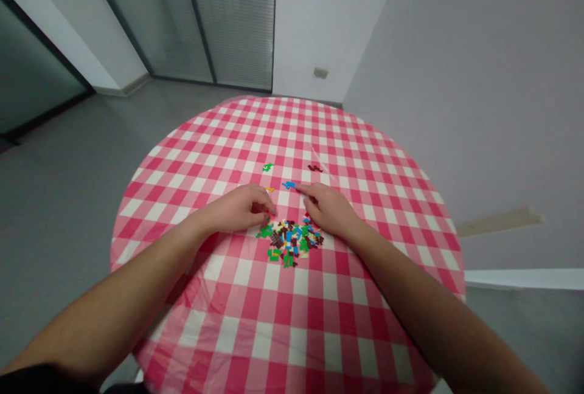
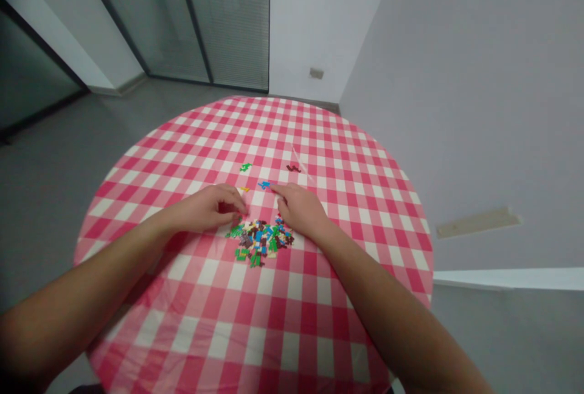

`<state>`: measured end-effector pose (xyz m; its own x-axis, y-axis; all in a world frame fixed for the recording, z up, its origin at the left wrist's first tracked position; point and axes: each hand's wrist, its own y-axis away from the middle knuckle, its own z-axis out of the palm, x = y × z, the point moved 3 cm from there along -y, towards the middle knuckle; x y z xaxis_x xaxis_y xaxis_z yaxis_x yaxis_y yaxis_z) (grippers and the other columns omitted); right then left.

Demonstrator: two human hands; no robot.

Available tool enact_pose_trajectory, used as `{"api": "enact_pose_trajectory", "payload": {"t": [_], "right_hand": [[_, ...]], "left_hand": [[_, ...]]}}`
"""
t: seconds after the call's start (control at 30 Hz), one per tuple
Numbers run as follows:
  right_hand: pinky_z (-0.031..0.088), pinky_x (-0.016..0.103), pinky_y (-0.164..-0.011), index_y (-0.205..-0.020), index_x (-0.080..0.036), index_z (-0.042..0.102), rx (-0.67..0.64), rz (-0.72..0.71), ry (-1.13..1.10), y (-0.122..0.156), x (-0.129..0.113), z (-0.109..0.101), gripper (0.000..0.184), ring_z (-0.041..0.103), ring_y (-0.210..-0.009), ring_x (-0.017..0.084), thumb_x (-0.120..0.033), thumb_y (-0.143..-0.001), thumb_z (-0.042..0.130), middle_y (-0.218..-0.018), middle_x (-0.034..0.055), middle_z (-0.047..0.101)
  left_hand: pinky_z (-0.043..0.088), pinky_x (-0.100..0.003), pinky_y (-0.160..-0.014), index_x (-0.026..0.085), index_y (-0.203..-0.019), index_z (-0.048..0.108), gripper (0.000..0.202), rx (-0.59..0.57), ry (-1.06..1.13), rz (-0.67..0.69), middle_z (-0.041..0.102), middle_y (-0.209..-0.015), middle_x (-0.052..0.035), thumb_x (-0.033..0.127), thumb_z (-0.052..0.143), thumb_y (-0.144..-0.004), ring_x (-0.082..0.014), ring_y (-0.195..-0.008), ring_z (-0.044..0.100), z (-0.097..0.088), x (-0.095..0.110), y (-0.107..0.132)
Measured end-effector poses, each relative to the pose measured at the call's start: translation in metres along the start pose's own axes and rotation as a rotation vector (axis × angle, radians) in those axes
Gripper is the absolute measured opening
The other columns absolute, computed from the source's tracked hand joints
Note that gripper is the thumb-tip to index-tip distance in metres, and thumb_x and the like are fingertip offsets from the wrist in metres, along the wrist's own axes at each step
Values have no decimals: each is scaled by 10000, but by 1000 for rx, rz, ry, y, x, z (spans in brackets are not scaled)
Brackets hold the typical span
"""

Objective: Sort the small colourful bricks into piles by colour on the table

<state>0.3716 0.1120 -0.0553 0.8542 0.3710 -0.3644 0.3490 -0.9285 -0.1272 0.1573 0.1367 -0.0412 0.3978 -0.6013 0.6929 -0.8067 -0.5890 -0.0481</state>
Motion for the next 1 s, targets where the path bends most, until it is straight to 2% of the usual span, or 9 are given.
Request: {"api": "enact_pose_trajectory", "payload": {"t": [0.23, 0.33, 0.4, 0.57, 0.7, 0.87, 1.0], "right_hand": [[503, 348, -893, -1325, -193, 599, 8, 18, -53, 1, 1, -1, 445, 635, -1058, 214, -199, -902, 460, -1245, 86, 671], [497, 340, -900, -1313, -199, 609, 8, 29, -63, 1, 1, -2, 432, 636, -1047, 209, -206, -902, 475, -1239, 78, 674], [498, 332, -884, -1308, -194, 614, 7, 39, -70, 1, 0, -2, 426, 644, -1007, 205, -214, -903, 484, -1212, 81, 684], [499, 331, -859, -1307, -190, 616, 6, 55, -86, 2, 0, -3, 425, 648, -956, 201, -220, -899, 500, -1180, 93, 692], [498, 356, -873, -1315, -196, 610, 13, 40, -91, 2, 1, -2, 436, 642, -998, 217, -217, -894, 502, -1208, 96, 683], [497, 354, -870, -1310, -213, 616, 16, 26, -96, 2, 2, -1, 431, 640, -1000, 218, -220, -895, 498, -1204, 87, 685], [500, 354, -840, -1305, -196, 620, 16, 23, -98, 2, 3, -1, 430, 642, -938, 215, -220, -892, 504, -1160, 104, 695]], "left_hand": [[468, -286, -796, 178, -842, 739, 147, -74, -55, 70, 720, -849, -43, 124, 602, -831, -162, -823, 631, 3, 0, -2], [466, -284, -780, 182, -793, 728, 155, -67, -51, 66, 714, -819, -37, 150, 591, -858, -156, -795, 629, 3, 2, -3], [475, -290, -781, 186, -800, 725, 157, 2, -31, 18, 716, -826, -38, 180, 586, -871, -160, -800, 636, 2, 1, -4], [513, -305, -763, 200, -927, 729, 174, 326, 117, -186, 741, -933, -46, 295, 589, -886, -175, -823, 662, -5, -9, -2], [532, -347, -811, 195, -981, 739, 219, 505, 182, -256, 752, -998, -64, 331, 616, -860, -204, -873, 676, -7, -16, 0], [542, -365, -870, 174, -990, 755, 268, 642, 271, -284, 758, -1009, -75, 356, 659, -818, -236, -946, 686, -10, -27, 0], [549, -342, -819, 163, -1018, 753, 275, 674, 220, -326, 760, -978, -74, 315, 619, -832, -220, -888, 691, -12, -35, -1]]}}
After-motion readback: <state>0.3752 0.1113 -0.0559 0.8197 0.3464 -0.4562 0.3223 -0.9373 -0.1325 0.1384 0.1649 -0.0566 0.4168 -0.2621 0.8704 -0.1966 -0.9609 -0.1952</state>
